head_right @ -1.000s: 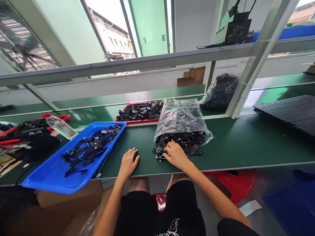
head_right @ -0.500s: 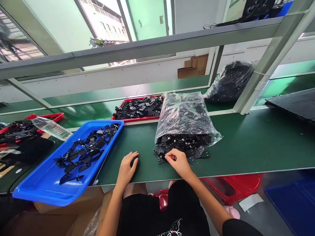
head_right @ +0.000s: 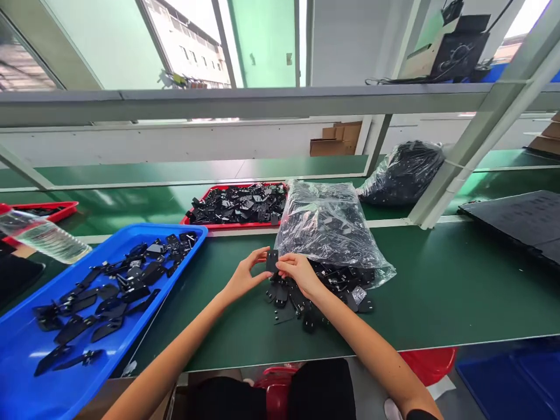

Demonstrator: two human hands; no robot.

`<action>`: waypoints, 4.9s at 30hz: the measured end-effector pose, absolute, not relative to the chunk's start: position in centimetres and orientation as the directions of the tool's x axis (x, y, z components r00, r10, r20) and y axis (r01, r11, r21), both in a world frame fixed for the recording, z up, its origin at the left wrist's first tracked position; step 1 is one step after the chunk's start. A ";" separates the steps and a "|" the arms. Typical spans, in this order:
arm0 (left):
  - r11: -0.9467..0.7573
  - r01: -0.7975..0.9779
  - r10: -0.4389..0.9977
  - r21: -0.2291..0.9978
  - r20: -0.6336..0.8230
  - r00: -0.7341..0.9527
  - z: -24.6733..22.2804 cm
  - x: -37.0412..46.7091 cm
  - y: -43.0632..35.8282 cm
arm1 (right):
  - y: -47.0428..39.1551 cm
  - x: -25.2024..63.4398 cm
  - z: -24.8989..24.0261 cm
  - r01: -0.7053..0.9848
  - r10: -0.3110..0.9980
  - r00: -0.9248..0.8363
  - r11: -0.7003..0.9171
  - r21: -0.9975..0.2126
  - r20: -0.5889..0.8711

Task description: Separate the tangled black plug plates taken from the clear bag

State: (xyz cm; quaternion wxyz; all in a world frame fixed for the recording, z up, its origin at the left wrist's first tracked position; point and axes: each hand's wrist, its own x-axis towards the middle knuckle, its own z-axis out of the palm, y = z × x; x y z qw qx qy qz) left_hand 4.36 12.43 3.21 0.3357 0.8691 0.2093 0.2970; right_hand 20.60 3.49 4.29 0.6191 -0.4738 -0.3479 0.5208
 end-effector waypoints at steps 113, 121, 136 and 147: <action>-0.363 0.805 0.920 0.469 0.317 0.231 6.8 1.9 20.3 | 0.3 19.7 2.3 0.546 0.941 0.080 0.234 -0.805 0.328; -0.489 0.739 0.872 0.465 0.266 0.410 2.6 0.5 17.0 | 0.4 22.1 3.3 0.624 0.934 0.026 0.263 -0.736 0.356; -0.712 0.522 0.679 0.470 0.267 0.684 0.0 3.9 14.1 | -3.9 17.0 -0.9 0.976 0.951 -0.213 0.219 -0.002 0.224; -0.737 0.542 0.666 0.403 0.303 0.681 0.0 3.2 13.9 | -0.9 16.8 -1.7 0.938 0.861 -0.345 0.327 0.114 0.374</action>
